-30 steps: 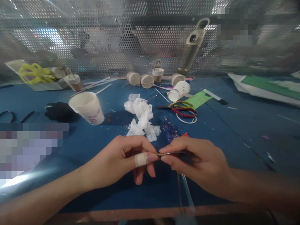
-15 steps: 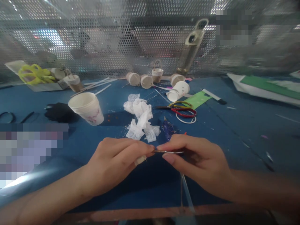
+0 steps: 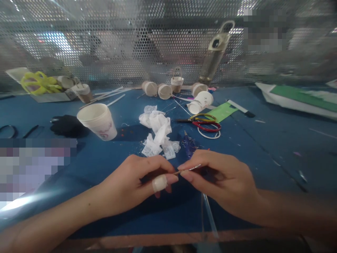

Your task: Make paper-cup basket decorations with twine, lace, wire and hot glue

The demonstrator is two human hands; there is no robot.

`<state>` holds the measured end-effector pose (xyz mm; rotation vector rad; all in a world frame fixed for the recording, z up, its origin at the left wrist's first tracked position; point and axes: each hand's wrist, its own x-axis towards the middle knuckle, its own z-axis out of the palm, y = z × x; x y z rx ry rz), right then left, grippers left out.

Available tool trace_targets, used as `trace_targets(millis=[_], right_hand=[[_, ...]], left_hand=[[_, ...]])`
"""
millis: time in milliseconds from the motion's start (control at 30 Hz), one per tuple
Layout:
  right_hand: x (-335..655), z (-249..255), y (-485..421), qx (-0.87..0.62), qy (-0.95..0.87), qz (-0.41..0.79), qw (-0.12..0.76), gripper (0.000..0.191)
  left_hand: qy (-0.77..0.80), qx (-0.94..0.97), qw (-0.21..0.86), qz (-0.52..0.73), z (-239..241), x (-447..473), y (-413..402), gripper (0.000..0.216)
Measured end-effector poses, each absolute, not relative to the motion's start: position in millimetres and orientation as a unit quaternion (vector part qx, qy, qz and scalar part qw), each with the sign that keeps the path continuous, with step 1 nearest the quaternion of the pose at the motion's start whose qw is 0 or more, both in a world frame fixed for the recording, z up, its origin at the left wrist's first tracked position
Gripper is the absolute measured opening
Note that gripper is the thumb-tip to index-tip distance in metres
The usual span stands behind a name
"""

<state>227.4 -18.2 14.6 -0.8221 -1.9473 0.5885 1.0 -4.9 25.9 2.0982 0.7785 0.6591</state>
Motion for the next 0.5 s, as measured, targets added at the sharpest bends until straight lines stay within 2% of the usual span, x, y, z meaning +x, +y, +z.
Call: trace_targets(millis=[100, 200, 500], right_hand=[[228.8, 15.0, -16.6, -0.31, -0.794, 0.265, 0.451, 0.008], [231.4, 13.5, -15.2, -0.284, -0.799, 0.289, 0.444, 0.006], [230.5, 12.1, -13.2, -0.29, -0.8, 0.273, 0.448, 0.01]], left_hand=[[0.303, 0.769, 0.521, 0.216, 30.7, 1.1, -5.3, 0.02], [0.308, 0.729, 0.572, 0.213, 30.8, 1.6, -6.9, 0.017], [0.348, 0.755, 0.5, 0.243, 28.0, 4.4, -6.9, 0.014]])
